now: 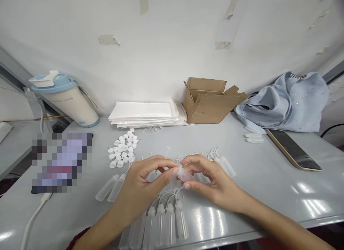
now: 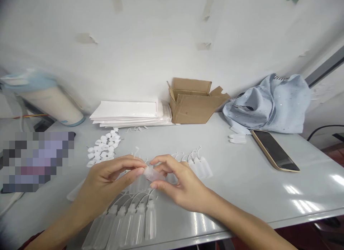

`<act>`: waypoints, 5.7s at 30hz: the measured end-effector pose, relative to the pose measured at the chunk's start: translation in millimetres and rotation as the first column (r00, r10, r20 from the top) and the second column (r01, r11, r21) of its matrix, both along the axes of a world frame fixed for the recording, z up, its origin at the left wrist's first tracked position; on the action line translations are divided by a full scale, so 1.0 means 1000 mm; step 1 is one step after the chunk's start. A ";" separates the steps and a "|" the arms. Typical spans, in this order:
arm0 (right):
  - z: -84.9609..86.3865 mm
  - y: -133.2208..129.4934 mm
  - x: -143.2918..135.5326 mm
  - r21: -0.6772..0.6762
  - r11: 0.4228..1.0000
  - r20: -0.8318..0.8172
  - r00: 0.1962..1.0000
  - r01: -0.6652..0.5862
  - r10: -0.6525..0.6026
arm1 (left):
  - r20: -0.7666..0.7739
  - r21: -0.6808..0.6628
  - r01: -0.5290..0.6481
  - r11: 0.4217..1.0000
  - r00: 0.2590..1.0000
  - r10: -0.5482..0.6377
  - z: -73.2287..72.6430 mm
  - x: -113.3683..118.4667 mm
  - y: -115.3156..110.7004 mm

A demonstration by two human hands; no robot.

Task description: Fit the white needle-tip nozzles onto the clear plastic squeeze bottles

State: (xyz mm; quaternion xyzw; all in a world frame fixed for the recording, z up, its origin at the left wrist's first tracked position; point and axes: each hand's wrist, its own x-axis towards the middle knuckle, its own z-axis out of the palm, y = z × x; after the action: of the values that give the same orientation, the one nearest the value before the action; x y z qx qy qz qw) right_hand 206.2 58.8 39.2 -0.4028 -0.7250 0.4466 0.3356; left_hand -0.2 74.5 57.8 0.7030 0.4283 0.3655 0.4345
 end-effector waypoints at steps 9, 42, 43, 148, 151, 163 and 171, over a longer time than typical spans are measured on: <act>-0.003 0.000 -0.001 0.051 0.998 0.024 0.999 -0.024 0.023 | -0.110 -0.117 0.042 0.992 0.992 -0.055 -0.002 0.004 0.001; -0.010 0.018 -0.009 -0.363 0.932 -0.312 0.944 -0.016 -0.105 | -0.442 0.562 0.127 0.817 0.882 0.167 -0.027 0.014 0.002; -0.009 0.021 -0.005 -0.345 0.938 -0.304 0.946 0.002 -0.114 | -0.449 0.558 0.137 0.818 0.879 0.159 -0.023 0.014 -0.001; 0.001 0.076 0.177 0.405 0.514 0.781 0.005 0.756 -0.624 | -0.805 0.307 0.227 0.924 0.580 0.125 -0.022 -0.012 0.098; -0.004 0.077 0.178 0.407 0.551 0.802 0.003 0.729 -0.597 | -0.759 0.326 0.193 0.925 0.637 0.135 -0.017 -0.021 0.086; -0.002 0.084 0.174 0.310 0.633 0.934 -0.102 0.710 -0.343 | -0.554 0.459 0.079 0.885 0.804 0.216 -0.017 -0.030 0.061; -0.005 0.078 0.166 0.348 0.637 0.925 -0.140 0.688 -0.353 | -0.536 0.459 0.053 0.887 0.813 0.229 -0.015 -0.026 0.056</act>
State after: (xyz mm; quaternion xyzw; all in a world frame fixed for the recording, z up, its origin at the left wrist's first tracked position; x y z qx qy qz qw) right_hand 372.3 137.2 34.2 -0.8812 -0.4577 -0.0107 -0.1181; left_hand -26.1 130.8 42.5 0.8403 0.4749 0.2454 0.0902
